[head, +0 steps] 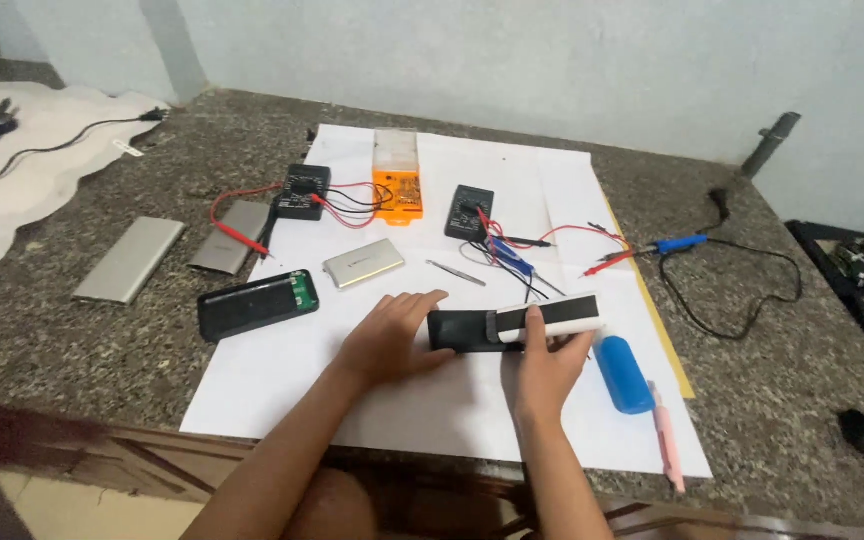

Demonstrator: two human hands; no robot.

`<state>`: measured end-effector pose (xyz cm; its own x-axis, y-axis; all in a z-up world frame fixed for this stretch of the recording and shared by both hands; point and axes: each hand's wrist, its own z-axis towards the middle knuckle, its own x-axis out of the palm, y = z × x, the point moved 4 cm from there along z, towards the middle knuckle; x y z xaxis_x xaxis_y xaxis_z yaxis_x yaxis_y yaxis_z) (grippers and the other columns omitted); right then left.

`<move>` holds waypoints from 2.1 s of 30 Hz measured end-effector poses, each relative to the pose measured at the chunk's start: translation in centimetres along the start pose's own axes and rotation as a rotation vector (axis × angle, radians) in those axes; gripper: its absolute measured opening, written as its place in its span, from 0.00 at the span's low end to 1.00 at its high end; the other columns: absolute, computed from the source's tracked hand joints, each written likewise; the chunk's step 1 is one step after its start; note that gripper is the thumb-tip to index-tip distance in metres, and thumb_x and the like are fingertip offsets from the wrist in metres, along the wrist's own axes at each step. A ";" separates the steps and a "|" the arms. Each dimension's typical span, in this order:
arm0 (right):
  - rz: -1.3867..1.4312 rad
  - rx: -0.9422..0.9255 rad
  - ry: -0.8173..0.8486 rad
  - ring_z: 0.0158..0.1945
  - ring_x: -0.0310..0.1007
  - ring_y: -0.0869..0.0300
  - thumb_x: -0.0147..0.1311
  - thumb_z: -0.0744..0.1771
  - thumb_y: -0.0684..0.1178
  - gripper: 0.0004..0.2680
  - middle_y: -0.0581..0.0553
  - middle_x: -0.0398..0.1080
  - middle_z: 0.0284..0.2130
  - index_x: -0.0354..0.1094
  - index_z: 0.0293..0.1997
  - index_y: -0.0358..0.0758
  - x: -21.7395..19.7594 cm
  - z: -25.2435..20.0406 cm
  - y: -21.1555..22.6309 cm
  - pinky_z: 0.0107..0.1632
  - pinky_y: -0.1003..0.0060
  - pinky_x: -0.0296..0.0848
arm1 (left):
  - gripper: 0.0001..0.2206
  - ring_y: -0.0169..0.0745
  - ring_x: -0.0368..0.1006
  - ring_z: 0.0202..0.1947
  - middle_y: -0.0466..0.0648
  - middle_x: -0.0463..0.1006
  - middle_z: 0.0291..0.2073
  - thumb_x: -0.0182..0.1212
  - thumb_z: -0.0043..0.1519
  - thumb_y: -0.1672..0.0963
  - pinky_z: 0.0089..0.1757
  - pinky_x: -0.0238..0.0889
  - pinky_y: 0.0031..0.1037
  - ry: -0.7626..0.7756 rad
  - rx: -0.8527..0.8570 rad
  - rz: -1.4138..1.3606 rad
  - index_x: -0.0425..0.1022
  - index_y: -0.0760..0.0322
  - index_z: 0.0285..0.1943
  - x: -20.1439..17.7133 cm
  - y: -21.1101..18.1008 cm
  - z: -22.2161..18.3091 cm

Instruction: The person is cleaning a black phone casing and a battery using a white cloth and a cleaning solution on a repair workbench.

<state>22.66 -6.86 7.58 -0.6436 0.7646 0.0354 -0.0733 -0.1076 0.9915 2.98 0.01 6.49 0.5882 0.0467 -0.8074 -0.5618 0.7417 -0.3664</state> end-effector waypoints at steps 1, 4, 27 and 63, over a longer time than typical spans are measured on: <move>0.007 0.001 0.010 0.62 0.68 0.46 0.63 0.66 0.49 0.22 0.35 0.67 0.58 0.57 0.65 0.39 0.1 0.3 -0.2 0.62 0.49 0.70 | 0.34 0.49 0.78 0.49 0.53 0.81 0.46 0.74 0.54 0.48 0.49 0.67 0.36 -0.003 -0.006 0.011 0.68 0.64 0.68 -0.3 -0.2 0.0; 0.037 -0.019 0.025 0.62 0.68 0.45 0.63 0.66 0.48 0.22 0.32 0.65 0.58 0.57 0.65 0.37 1.0 0.5 -0.1 0.62 0.50 0.69 | 0.35 0.49 0.78 0.50 0.54 0.82 0.46 0.76 0.54 0.48 0.50 0.68 0.36 -0.028 -0.089 0.029 0.69 0.64 0.68 -0.4 0.6 -0.2; -0.143 -0.128 0.268 0.60 0.70 0.45 0.62 0.67 0.51 0.20 0.36 0.70 0.55 0.62 0.65 0.40 9.3 10.0 0.3 0.62 0.47 0.68 | 0.43 0.52 0.74 0.58 0.49 0.80 0.49 0.69 0.53 0.40 0.60 0.65 0.49 0.565 -0.560 -0.149 0.59 0.55 0.75 -6.3 1.1 3.2; -0.597 -0.694 0.699 0.44 0.76 0.56 0.68 0.62 0.52 0.17 0.43 0.76 0.44 0.71 0.52 0.36 10.1 5.3 3.0 0.50 0.64 0.73 | 0.53 0.75 0.06 0.74 0.59 0.31 0.79 0.78 0.41 0.36 0.63 0.01 0.65 0.787 0.000 -0.072 0.53 0.29 0.78 0.5 9.3 7.2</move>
<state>20.01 3.90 11.53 -0.6311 0.3150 -0.7088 -0.7724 -0.3393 0.5369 2.22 11.72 6.00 0.0388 -0.4887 -0.8716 -0.5381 0.7248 -0.4303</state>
